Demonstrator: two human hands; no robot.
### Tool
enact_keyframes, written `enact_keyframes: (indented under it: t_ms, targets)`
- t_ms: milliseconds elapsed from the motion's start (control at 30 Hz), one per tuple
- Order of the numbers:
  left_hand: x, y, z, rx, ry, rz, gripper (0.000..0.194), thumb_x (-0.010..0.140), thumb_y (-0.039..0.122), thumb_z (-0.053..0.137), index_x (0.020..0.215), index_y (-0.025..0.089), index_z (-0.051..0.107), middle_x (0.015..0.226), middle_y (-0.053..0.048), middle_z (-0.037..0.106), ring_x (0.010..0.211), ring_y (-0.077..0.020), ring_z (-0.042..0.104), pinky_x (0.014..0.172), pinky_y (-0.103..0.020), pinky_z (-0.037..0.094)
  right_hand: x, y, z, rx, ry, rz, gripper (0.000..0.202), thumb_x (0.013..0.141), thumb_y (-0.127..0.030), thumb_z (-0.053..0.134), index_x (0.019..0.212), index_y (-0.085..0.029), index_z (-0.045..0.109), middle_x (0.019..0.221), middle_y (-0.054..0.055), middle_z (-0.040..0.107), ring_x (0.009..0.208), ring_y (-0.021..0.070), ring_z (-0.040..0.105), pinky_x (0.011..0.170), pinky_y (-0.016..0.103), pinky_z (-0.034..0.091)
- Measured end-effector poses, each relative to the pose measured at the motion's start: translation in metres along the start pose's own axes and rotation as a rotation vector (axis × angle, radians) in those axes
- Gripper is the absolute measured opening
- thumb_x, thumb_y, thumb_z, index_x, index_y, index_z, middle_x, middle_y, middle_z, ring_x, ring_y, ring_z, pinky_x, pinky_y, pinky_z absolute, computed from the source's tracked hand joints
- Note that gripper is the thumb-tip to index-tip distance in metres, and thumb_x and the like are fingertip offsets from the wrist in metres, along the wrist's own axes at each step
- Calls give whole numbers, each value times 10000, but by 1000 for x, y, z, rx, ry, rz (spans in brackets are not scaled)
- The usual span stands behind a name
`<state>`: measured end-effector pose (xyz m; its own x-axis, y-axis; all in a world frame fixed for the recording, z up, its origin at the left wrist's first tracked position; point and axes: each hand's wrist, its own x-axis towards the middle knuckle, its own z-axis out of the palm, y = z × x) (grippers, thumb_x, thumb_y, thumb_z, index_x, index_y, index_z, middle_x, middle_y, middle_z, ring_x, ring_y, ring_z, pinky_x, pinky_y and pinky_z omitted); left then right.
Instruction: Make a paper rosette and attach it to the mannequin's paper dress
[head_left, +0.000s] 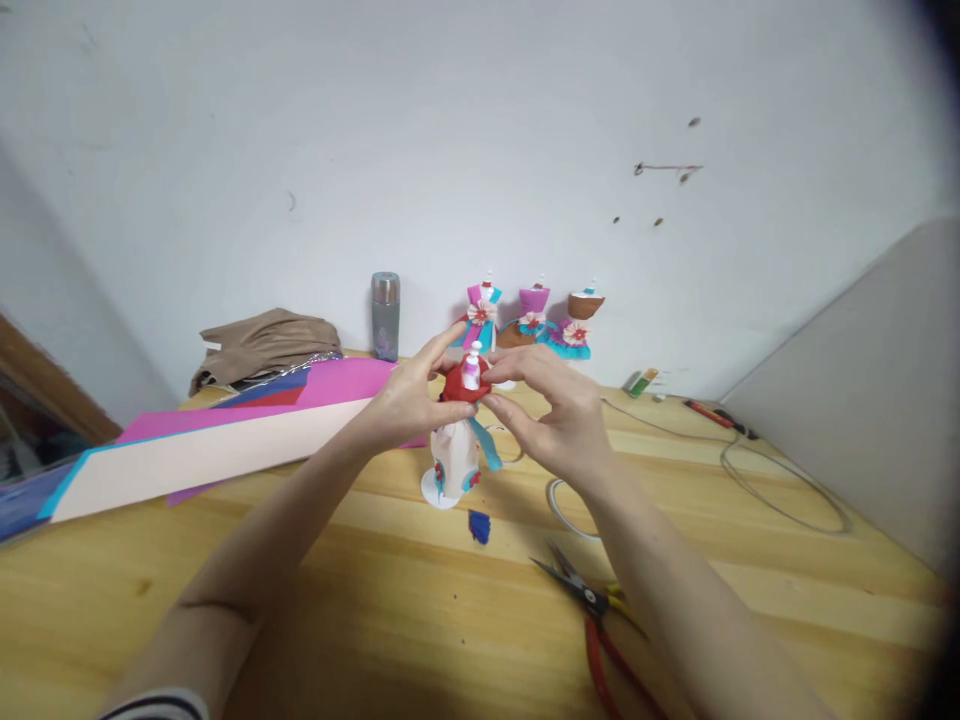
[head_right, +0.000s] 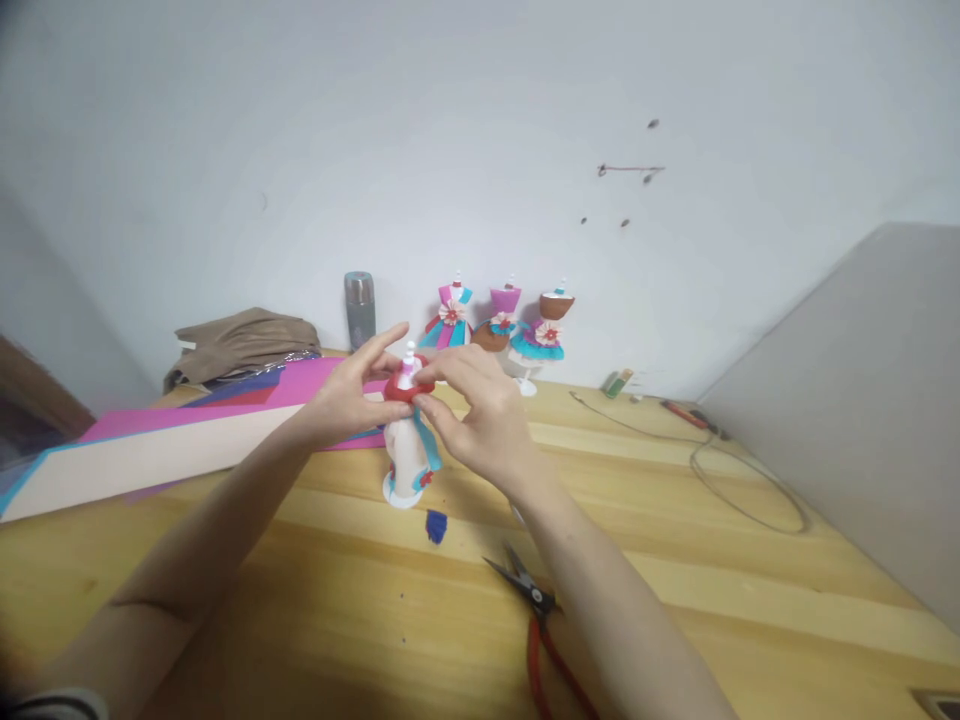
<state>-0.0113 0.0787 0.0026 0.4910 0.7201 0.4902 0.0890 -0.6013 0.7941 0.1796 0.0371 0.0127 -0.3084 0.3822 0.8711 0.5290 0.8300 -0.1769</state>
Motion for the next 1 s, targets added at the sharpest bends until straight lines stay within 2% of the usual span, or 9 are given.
enact_keyframes:
  t_ms: [167,333,400,600,700,800,900,1000]
  targets:
    - [0,2,2,18,1,-2,905,735,254,725,1546,199,328,1206,-104,687,1118,-211,649,1034,-385,483,1,-2,-3,18,-15,27,105,898,-176,633,840,-262,653,834,41,730,924,251,707,829,442,531]
    - [-1,0,2,39,15,1,911,749,300,743,1549,197,319,1179,-109,696,1136,-222,637,986,-364,497,2,-4,-4,24,-15,28,36,875,-233,677,899,-251,658,883,58,732,926,263,693,817,446,526]
    - [-2,0,3,76,24,7,905,760,323,741,1551,196,318,1145,-96,700,1117,-223,641,978,-363,496,3,-5,-3,6,-26,39,41,861,-227,688,857,-244,651,858,52,725,906,261,688,802,438,515]
    - [-7,8,8,161,41,7,888,745,271,722,1543,207,338,1114,-68,705,1047,-215,664,957,-346,502,4,-3,-6,185,-38,193,118,825,-199,691,734,-240,625,812,18,714,891,232,696,815,406,528]
    - [-8,11,11,171,52,23,873,750,282,726,1537,232,352,1152,-71,705,1057,-214,663,948,-330,509,1,-3,-10,266,-40,238,63,841,-238,685,790,-246,649,831,23,719,953,245,706,868,428,538]
    - [-9,13,13,201,82,25,864,757,291,724,1535,224,354,1166,-79,705,1045,-218,664,921,-328,523,-2,-3,-11,206,-24,195,50,834,-257,712,857,-256,667,926,36,740,1017,258,701,896,441,535]
    - [-10,16,15,266,116,-11,889,734,335,756,1529,245,367,1242,-91,684,1032,-238,664,915,-372,535,-4,-2,-11,140,-7,153,67,833,-228,711,810,-253,654,908,31,738,1005,254,699,887,433,531]
    - [-11,19,14,270,92,-14,901,716,373,777,1518,248,387,1375,-110,623,1105,-262,651,955,-402,533,-5,4,-12,218,-33,194,95,837,-219,702,772,-241,637,855,27,713,998,252,698,903,441,529]
